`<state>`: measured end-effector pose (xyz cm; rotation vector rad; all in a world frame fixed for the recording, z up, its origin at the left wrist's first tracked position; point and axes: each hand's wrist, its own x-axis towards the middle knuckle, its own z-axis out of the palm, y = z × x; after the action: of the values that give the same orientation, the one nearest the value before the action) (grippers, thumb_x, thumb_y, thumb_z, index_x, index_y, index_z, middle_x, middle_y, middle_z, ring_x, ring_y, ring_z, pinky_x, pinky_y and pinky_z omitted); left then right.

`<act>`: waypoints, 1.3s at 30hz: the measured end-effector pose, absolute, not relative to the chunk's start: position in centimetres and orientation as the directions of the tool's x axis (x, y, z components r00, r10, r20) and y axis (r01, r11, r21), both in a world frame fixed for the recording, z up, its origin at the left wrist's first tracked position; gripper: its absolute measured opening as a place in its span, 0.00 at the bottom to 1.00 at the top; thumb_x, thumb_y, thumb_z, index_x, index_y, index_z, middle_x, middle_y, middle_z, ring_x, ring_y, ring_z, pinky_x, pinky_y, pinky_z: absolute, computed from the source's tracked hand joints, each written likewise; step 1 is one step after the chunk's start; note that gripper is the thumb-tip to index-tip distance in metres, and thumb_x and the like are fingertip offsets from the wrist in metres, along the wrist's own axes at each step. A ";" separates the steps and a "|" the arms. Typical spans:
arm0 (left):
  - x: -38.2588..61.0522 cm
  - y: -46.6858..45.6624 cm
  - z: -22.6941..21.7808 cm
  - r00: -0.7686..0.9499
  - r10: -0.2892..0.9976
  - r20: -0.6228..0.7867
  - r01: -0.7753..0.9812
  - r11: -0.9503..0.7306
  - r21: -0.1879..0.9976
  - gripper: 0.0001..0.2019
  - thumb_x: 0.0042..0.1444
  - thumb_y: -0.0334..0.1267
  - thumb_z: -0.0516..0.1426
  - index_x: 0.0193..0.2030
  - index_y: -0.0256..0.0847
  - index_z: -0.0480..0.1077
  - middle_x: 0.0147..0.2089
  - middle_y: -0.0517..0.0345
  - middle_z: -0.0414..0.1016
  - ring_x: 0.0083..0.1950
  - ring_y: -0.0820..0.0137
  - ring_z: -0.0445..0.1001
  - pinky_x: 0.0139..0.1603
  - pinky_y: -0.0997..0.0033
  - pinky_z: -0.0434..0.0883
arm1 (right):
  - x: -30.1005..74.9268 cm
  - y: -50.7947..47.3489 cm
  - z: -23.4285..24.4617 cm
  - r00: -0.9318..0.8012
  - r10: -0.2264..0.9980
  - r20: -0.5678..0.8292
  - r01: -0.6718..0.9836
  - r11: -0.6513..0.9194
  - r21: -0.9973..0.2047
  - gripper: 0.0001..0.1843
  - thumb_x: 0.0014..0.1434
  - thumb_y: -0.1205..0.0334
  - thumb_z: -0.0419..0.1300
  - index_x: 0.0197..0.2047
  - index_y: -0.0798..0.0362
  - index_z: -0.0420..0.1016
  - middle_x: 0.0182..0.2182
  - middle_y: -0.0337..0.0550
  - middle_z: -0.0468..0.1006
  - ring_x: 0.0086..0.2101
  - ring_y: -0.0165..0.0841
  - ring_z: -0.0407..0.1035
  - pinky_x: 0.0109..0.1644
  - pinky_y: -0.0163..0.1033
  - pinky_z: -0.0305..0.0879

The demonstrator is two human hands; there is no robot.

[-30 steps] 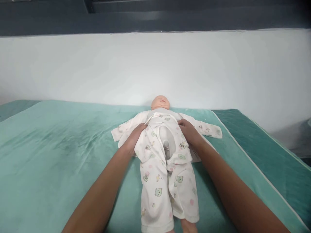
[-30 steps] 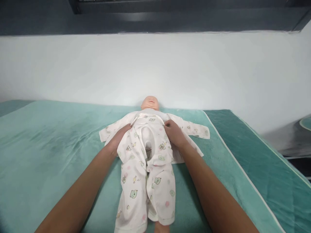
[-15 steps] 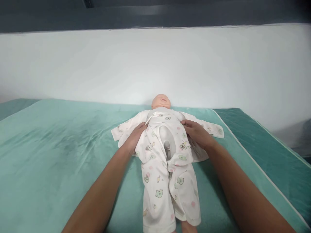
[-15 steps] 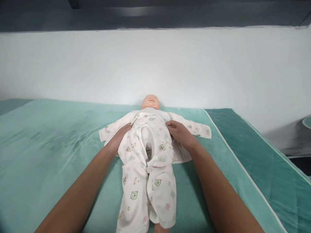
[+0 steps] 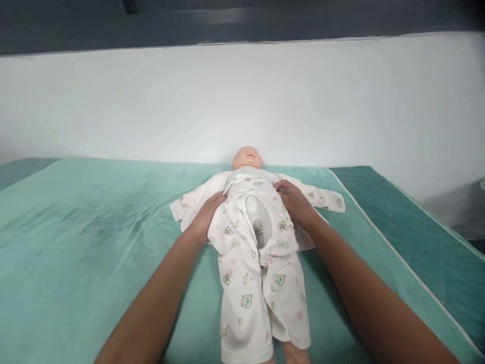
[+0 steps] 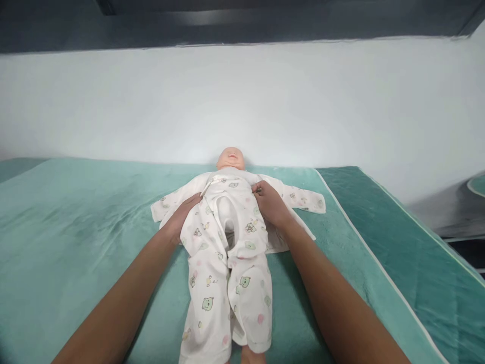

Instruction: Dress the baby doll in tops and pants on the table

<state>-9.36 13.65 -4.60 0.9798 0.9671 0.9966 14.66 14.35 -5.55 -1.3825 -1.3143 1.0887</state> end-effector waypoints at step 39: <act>-9.7 14.1 -5.0 0.199 0.959 -0.203 -0.054 0.217 0.975 0.20 0.47 0.53 0.63 0.40 0.40 0.73 0.37 0.52 0.77 0.41 0.59 0.74 0.43 0.63 0.68 | 15.7 12.9 -3.9 -0.152 0.974 -0.166 0.007 -0.166 -0.986 0.16 0.44 0.62 0.69 0.38 0.50 0.73 0.26 0.35 0.76 0.26 0.28 0.66 0.27 0.32 0.58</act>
<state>-9.71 14.11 -5.03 1.0848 1.1076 0.9492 15.66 12.89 -3.94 -1.2519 -1.2338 1.4502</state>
